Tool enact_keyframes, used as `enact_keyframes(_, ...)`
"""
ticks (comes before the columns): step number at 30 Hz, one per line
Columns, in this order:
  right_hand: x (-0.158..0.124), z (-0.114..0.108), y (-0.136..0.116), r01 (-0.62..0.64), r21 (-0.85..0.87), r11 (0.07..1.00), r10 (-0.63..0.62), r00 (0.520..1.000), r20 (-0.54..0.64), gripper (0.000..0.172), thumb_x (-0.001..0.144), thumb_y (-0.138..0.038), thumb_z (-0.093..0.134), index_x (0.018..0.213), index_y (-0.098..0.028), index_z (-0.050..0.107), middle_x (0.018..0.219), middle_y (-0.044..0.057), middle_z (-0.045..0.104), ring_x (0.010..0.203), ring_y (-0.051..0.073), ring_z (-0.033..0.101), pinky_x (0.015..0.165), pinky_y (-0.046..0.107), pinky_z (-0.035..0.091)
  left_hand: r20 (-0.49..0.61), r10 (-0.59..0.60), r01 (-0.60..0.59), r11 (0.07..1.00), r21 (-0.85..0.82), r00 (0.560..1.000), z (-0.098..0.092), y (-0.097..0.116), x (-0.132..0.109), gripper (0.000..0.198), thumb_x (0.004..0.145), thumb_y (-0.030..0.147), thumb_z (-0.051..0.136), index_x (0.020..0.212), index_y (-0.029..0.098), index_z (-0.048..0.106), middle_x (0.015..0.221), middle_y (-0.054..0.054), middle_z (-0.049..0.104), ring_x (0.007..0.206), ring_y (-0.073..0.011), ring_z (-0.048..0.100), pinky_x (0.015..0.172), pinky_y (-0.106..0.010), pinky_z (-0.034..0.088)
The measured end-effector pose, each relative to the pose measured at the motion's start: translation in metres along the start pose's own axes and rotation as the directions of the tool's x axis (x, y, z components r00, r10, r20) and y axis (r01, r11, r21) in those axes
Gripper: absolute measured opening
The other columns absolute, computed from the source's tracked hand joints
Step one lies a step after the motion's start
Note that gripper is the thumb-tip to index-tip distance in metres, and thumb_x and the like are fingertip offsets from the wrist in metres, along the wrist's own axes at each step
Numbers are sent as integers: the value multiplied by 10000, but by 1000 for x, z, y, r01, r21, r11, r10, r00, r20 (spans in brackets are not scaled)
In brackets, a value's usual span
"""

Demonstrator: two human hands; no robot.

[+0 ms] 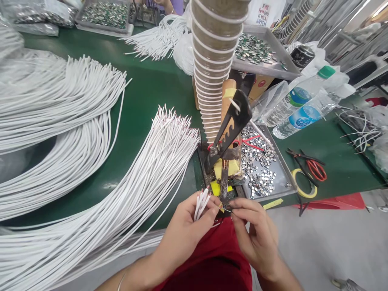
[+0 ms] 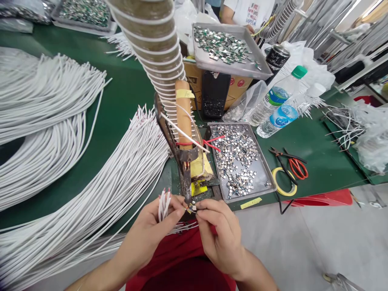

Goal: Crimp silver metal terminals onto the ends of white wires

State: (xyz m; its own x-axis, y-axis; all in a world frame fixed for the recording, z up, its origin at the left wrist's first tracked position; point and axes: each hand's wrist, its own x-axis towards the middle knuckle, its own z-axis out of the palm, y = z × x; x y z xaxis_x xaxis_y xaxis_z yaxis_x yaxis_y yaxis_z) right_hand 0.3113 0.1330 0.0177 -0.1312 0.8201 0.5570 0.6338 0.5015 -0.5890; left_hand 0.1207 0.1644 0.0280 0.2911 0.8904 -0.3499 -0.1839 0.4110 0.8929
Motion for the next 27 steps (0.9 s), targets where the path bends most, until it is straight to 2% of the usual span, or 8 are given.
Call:
enact_keyframes(5, 3, 2, -1, 26, -53, 998, -28, 999, -34, 287, 960, -10, 627, 1140, -231, 655, 1061, 74, 816, 975, 195, 808, 907, 366, 665, -13, 4, -4, 999, -39, 1000, 0, 5, 3, 150, 916, 268, 732, 799, 210, 657, 911, -4, 715, 782, -161, 583, 758, -247, 516)
enact_keyframes(13, 11, 4, -3, 52, -80, 995, -56, 997, -51, 304, 959, -17, 640, 1156, -248, 656, 1060, 74, 816, 963, 197, 809, 871, 372, 683, -51, 22, -25, 998, -59, 998, 0, 5, 4, 149, 906, 264, 744, 789, 203, 675, 984, -23, 750, 848, -171, 635, 846, -264, 533)
enact_keyframes(17, 10, 7, -2, 55, -86, 995, -59, 997, -54, 314, 959, -33, 656, 1183, -253, 656, 1049, 72, 802, 933, 200, 795, 816, 369, 683, -37, 22, -23, 999, -29, 999, 3, 11, 4, 134, 885, 257, 741, 786, 203, 667, 922, -16, 729, 778, -161, 608, 762, -253, 528)
enact_keyframes(21, 7, 10, -2, 84, -91, 992, -87, 995, -38, 342, 948, -30, 666, 1219, -237, 643, 1061, 77, 770, 951, 199, 763, 833, 360, 669, -49, 55, -53, 998, 41, 997, 5, 18, 2, 137, 865, 249, 716, 760, 203, 642, 870, -10, 696, 711, -149, 563, 685, -250, 496)
enact_keyframes(27, 8, 2, -2, -2, 38, 999, 3, 1000, -27, 267, 965, -59, 635, 1123, -274, 643, 1042, 48, 646, 918, 197, 665, 789, 362, 616, -1, 29, -29, 996, 84, 1000, 5, 13, 0, 141, 885, 263, 680, 773, 215, 607, 824, -3, 651, 767, -175, 579, 688, -261, 467)
